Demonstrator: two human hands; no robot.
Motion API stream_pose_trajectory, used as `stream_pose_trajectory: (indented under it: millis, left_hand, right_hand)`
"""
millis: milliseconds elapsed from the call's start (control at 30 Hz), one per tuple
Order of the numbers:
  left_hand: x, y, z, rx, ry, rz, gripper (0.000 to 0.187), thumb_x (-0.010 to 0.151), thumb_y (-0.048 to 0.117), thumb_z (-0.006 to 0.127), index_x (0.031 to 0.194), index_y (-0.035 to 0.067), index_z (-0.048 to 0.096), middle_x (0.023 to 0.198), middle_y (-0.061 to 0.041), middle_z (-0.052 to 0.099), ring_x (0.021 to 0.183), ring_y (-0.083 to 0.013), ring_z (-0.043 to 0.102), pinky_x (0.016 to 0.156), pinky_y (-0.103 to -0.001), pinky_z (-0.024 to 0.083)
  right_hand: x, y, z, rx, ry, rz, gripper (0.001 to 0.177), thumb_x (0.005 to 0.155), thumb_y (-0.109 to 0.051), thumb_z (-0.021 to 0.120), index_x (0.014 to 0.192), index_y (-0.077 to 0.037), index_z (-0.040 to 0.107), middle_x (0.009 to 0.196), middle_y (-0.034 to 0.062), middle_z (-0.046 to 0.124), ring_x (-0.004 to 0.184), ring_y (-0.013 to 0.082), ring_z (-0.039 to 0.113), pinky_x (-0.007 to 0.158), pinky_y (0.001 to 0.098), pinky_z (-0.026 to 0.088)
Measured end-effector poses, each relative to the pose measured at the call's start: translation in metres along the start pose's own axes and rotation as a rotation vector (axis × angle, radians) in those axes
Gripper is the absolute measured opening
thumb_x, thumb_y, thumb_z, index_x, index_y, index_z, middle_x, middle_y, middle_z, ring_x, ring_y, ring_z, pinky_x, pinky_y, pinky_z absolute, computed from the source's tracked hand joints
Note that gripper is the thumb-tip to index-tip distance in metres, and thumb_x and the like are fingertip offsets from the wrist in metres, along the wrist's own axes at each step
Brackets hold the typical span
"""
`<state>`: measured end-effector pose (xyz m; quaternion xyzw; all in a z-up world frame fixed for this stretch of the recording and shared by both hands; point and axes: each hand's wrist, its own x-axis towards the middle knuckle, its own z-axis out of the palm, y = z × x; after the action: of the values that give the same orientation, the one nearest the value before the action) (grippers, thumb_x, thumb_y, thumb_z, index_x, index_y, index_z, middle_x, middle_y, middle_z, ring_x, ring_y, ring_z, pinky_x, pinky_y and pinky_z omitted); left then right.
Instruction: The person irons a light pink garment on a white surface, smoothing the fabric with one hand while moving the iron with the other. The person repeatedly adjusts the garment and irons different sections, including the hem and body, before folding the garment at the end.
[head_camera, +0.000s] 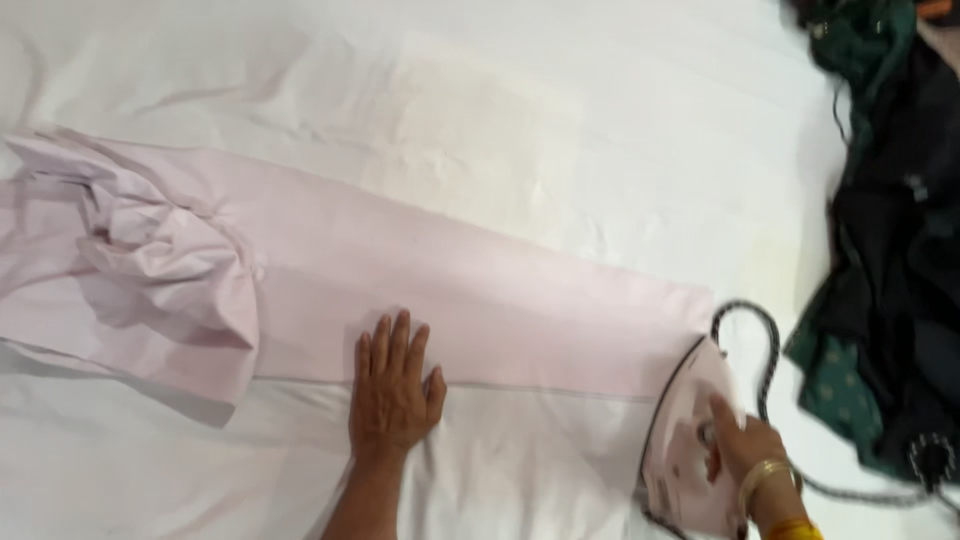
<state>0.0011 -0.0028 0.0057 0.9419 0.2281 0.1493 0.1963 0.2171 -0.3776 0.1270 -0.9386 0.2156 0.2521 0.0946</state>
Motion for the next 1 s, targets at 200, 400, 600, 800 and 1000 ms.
stream_pose_trajectory:
  millis: [200, 400, 600, 800, 1000]
  left_hand:
    - [0.003, -0.003, 0.002, 0.055, -0.057, -0.057, 0.06, 0.091, 0.039, 0.05, 0.144, 0.011, 0.048, 0.159, -0.013, 0.035, 0.148, -0.0326, 0.028, 0.122, -0.054, 0.019]
    - [0.003, -0.001, 0.004, 0.072, -0.041, -0.095, 0.06, 0.091, 0.038, 0.049, 0.145, 0.011, 0.047, 0.16, -0.013, 0.034, 0.15, -0.0317, 0.026, 0.123, -0.053, 0.018]
    - [0.001, -0.004, 0.005, 0.053, 0.0, -0.093, 0.06, 0.092, 0.037, 0.049, 0.146, 0.01, 0.047, 0.161, -0.014, 0.033, 0.15, -0.0322, 0.026, 0.124, -0.052, 0.017]
    - [0.003, -0.001, 0.003, 0.046, 0.035, -0.092, 0.061, 0.091, 0.035, 0.05, 0.146, 0.01, 0.047, 0.16, -0.015, 0.034, 0.15, -0.0323, 0.027, 0.124, -0.051, 0.017]
    - [0.001, -0.003, 0.006, 0.053, 0.04, -0.096, 0.061, 0.092, 0.036, 0.05, 0.146, 0.009, 0.047, 0.16, -0.015, 0.035, 0.15, -0.0322, 0.027, 0.125, -0.051, 0.016]
  right_hand:
    - [-0.067, -0.106, 0.004, -0.204, -0.018, -0.228, 0.066, 0.097, -0.055, 0.054, 0.111, 0.008, 0.07, 0.068, 0.0209, 0.075, 0.052, 0.0301, 0.072, 0.059, 0.0432, 0.06]
    - [-0.087, -0.225, 0.038, -0.294, -0.088, -0.433, 0.068, 0.103, -0.055, 0.045, 0.123, 0.008, 0.062, 0.074, 0.0211, 0.076, 0.053, 0.0268, 0.071, 0.058, 0.041, 0.06]
    - [-0.055, -0.283, 0.033, -0.148, -0.133, -0.457, 0.071, 0.106, -0.053, 0.042, 0.1, 0.011, 0.072, 0.07, 0.0196, 0.069, 0.053, 0.0264, 0.066, 0.058, 0.0442, 0.056]
    - [-0.053, -0.248, 0.039, -0.103, -0.183, -0.572, 0.066, 0.101, -0.048, 0.048, 0.094, 0.014, 0.07, 0.07, 0.013, 0.073, 0.048, 0.0261, 0.069, 0.053, 0.0408, 0.059]
    - [-0.058, -0.225, 0.042, -0.142, -0.14, -0.472, 0.069, 0.104, -0.051, 0.045, 0.092, 0.011, 0.073, 0.064, 0.016, 0.07, 0.048, 0.0254, 0.064, 0.053, 0.0405, 0.056]
